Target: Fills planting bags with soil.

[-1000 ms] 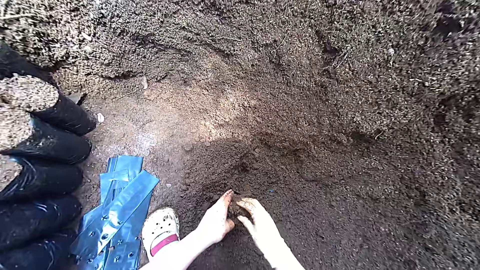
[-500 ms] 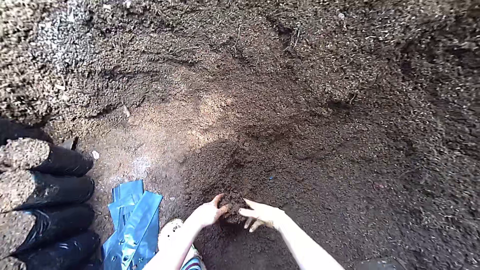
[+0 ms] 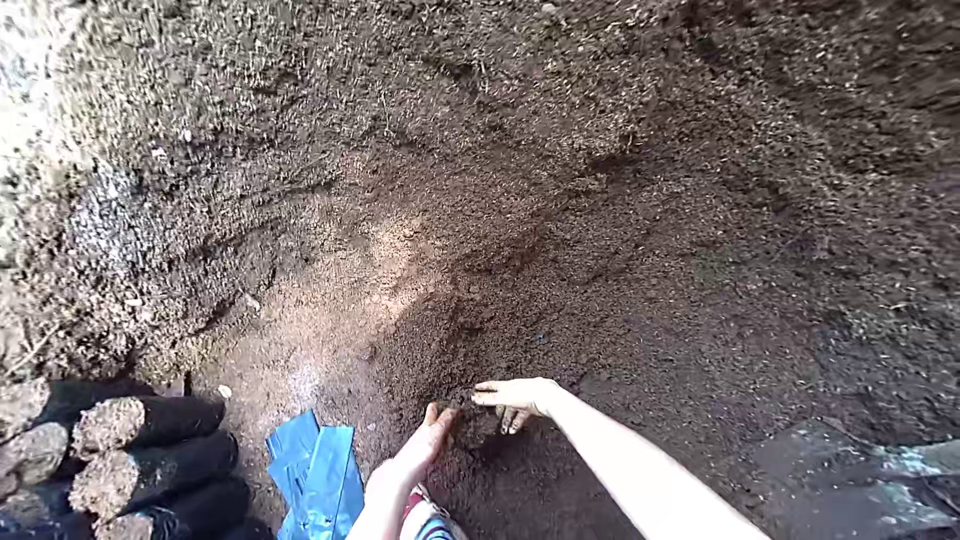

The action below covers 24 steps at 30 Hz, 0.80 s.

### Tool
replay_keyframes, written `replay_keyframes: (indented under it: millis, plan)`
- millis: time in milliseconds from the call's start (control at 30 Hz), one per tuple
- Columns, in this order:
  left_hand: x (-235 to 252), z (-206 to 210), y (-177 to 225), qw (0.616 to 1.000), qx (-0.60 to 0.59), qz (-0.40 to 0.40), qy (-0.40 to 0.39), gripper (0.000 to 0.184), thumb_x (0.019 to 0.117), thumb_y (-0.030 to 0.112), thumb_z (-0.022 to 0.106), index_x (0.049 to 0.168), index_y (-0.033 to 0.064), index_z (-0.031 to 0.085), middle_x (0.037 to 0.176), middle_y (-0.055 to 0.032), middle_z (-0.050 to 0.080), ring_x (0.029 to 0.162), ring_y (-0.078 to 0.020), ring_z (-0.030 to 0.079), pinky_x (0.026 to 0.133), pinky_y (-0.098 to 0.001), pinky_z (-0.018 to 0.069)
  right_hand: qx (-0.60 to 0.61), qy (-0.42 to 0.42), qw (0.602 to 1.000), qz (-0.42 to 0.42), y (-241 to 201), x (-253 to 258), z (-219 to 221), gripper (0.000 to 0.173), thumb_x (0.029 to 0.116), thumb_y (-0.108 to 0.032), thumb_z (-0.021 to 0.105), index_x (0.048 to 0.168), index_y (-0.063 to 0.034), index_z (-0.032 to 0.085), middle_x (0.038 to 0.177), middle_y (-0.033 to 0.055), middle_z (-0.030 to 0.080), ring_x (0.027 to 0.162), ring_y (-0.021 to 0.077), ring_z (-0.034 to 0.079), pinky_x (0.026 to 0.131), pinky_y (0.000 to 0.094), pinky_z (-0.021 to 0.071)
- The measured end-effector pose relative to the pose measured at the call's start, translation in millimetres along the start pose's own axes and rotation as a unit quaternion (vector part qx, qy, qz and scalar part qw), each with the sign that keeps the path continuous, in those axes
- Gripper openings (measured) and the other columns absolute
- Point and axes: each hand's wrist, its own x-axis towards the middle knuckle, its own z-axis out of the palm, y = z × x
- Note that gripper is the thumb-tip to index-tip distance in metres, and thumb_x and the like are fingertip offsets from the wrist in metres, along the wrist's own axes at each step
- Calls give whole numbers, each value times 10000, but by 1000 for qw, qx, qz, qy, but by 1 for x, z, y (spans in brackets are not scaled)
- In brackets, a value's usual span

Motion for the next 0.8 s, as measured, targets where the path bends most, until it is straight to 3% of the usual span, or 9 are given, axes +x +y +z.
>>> replay_keyframes:
  millis: [133, 233, 367, 467, 533, 567, 600, 667, 800]
  plan:
    - [13, 3, -3, 998, -59, -16, 22, 366, 1078, 300, 548, 1376, 133, 415, 844, -50, 552, 570, -95, 466, 502, -264, 391, -49, -13, 998, 27, -7, 9, 1, 722, 1022, -597, 501, 1626, -256, 301, 1418, 246, 564, 1180, 394, 627, 1025, 553, 478]
    - [23, 6, -6, 997, -55, 34, 52, 404, 1036, 118, 596, 1378, 26, 401, 1177, -167, 591, 940, -196, 616, 797, -375, 526, -172, 30, 984, -40, -13, 15, 13, 590, 1051, -477, 537, 1533, -145, 460, 1373, 234, 586, 1132, 364, 629, 970, 552, 482]
    - [27, 17, -6, 991, 11, 46, 123, 607, 1014, 78, 606, 1546, -14, 327, 1420, -256, 547, 1255, -337, 594, 1063, -505, 481, -314, 72, 942, -93, -26, 11, 19, 482, 1065, -315, 544, 1447, -23, 526, 1456, 231, 548, 1392, 388, 493, 1145, 594, 372]
    - [19, 23, -13, 974, 54, 78, 204, 421, 1033, 216, 618, 1366, -13, 497, 1121, -221, 684, 1027, -328, 686, 929, -544, 537, -340, 85, 930, -113, -36, 5, 8, 459, 1075, -356, 512, 1369, -14, 594, 1394, 240, 591, 1351, 401, 528, 1107, 624, 397]
    - [6, 25, -11, 984, 0, -16, 175, 599, 1096, 415, 473, 1506, -4, 350, 1053, -186, 681, 924, -256, 684, 860, -468, 559, -310, 98, 934, -148, -40, 6, -5, 495, 1095, -410, 431, 1381, -40, 594, 1377, 232, 608, 1333, 389, 549, 1109, 617, 397]
    - [-2, 30, -9, 987, -35, -83, 135, 656, 1099, 516, 386, 1541, 51, 249, 903, -120, 625, 734, -188, 614, 679, -377, 527, -304, 83, 936, -156, -42, 8, -9, 537, 1094, -450, 416, 1441, -64, 553, 1422, 220, 583, 1368, 373, 524, 1138, 601, 369]
    - [-10, 35, -5, 984, -84, -135, 76, 691, 1099, 539, 349, 1588, 91, 157, 920, -150, 651, 708, -203, 619, 654, -372, 522, -309, 56, 937, -156, -43, 12, -10, 586, 1078, -495, 442, 1498, -92, 509, 1477, 205, 548, 1410, 359, 488, 1171, 589, 338]
    - [-17, 46, 3, 967, -189, -168, 18, 600, 1124, 426, 361, 1582, 95, 161, 1045, -195, 714, 808, -225, 716, 734, -357, 586, -338, 8, 928, -154, -45, 21, -6, 608, 1040, -477, 556, 1507, -90, 505, 1493, 214, 530, 1421, 374, 469, 1174, 601, 327]
    - [-4, 65, 10, 926, -334, -135, 112, 250, 1113, 149, 437, 1311, 12, 369, 827, -115, 639, 578, -123, 646, 521, -232, 559, -382, 10, 909, -168, -51, 22, 14, 498, 1048, -260, 588, 1469, -8, 507, 1469, 251, 529, 1404, 408, 472, 1154, 594, 358]
